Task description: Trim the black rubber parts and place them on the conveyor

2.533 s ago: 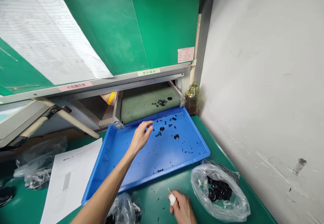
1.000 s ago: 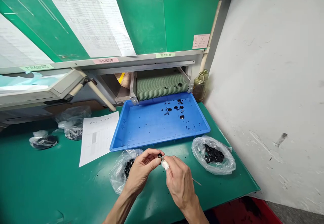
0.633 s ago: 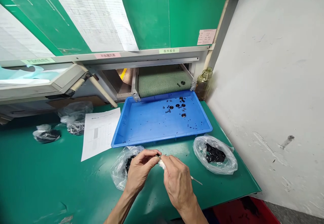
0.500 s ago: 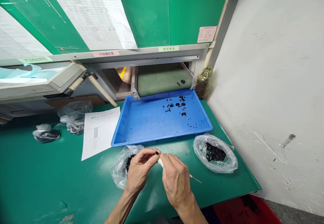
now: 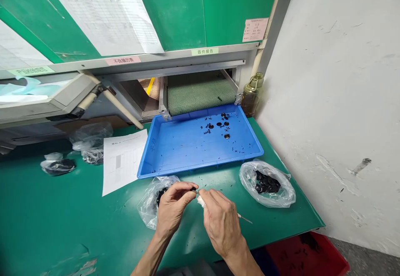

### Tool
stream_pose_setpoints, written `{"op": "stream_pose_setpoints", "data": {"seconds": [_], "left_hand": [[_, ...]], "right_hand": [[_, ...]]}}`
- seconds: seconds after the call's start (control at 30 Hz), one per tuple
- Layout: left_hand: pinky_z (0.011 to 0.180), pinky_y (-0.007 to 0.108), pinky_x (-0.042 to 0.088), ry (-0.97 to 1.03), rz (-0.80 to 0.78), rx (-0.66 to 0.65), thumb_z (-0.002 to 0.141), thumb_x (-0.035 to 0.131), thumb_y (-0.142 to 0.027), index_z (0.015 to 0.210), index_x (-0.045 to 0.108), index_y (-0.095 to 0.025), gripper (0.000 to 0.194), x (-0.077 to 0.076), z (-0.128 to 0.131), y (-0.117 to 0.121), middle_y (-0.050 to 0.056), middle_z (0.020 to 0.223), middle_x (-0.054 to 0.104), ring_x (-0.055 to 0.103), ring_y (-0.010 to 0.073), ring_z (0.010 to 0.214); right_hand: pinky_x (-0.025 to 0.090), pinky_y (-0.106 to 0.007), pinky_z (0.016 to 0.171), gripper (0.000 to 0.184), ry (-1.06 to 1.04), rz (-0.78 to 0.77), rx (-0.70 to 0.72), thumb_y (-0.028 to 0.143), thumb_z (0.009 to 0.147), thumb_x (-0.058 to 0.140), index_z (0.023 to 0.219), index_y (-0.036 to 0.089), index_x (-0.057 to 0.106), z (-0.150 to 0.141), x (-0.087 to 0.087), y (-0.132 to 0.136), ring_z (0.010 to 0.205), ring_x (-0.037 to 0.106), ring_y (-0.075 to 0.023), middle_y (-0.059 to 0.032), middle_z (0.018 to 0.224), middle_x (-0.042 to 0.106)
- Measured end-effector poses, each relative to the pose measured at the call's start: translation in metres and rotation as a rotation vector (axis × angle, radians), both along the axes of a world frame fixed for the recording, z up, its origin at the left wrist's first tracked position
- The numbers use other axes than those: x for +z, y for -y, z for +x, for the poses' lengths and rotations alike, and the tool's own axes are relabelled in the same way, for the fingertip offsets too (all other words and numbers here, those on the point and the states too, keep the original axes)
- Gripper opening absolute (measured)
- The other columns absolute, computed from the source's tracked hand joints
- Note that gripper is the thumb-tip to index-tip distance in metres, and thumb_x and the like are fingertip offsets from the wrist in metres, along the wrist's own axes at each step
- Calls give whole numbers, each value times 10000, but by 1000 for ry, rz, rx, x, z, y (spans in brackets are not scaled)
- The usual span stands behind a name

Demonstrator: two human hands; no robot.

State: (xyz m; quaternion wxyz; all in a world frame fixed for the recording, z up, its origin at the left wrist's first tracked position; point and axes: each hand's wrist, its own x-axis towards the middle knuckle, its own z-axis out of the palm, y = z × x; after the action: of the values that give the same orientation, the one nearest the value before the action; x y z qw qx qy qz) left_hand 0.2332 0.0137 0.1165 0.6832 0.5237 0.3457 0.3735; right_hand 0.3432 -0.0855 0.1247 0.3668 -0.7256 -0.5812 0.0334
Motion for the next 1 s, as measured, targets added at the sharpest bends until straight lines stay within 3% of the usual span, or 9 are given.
{"op": "stream_pose_setpoints", "data": {"seconds": [0.27, 0.4, 0.57, 0.73, 0.87, 1.0], "left_hand": [[753, 276, 546, -33, 86, -11, 710, 747, -195, 791, 690, -195, 99, -4, 1, 3, 33, 838, 720, 660, 178, 831], [766, 294, 540, -31, 145, -20, 730, 733, -203, 791, 697, -194, 72, -7, 1, 4, 42, 838, 712, 651, 189, 840], [778, 275, 539, 3, 105, -19, 744, 722, -194, 822, 717, -213, 81, -9, 1, 2, 26, 860, 728, 661, 174, 847], [690, 255, 549, 27, 1, -63, 744, 718, -195, 812, 710, -210, 70, -13, 0, -6, 10, 826, 731, 668, 150, 746], [656, 273, 540, -1, 1, -117, 760, 703, -207, 830, 701, -189, 72, -17, -1, -12, 28, 848, 725, 637, 129, 642], [703, 297, 530, 17, 39, -133, 763, 698, -205, 805, 682, -175, 54, -16, 2, -14, 52, 838, 716, 647, 172, 769]], "right_hand": [[392, -285, 589, 320, 207, 59, -79, 39, 899, 343, 989, 128, 637, -7, -1, -2, 629, 548, -178, -55, 699, 607], [398, -280, 580, 323, 158, 52, -104, 42, 890, 341, 986, 119, 640, -12, -5, -5, 630, 566, -178, -64, 716, 624], [392, -246, 595, 299, -254, -18, -13, 67, 850, 353, 866, 184, 627, -7, -6, -11, 648, 564, -147, -19, 716, 611], [288, -230, 496, 277, -623, -119, 47, 208, 889, 385, 650, 187, 524, -2, -8, -18, 490, 383, -94, 48, 543, 447], [247, -212, 457, 288, -1006, -171, 113, 343, 902, 445, 711, 159, 558, -2, -15, -22, 475, 332, -73, 55, 537, 428], [145, -194, 396, 288, -1505, -194, 185, 413, 868, 549, 784, 139, 579, 1, -24, -23, 415, 200, -38, 82, 506, 399]]}}
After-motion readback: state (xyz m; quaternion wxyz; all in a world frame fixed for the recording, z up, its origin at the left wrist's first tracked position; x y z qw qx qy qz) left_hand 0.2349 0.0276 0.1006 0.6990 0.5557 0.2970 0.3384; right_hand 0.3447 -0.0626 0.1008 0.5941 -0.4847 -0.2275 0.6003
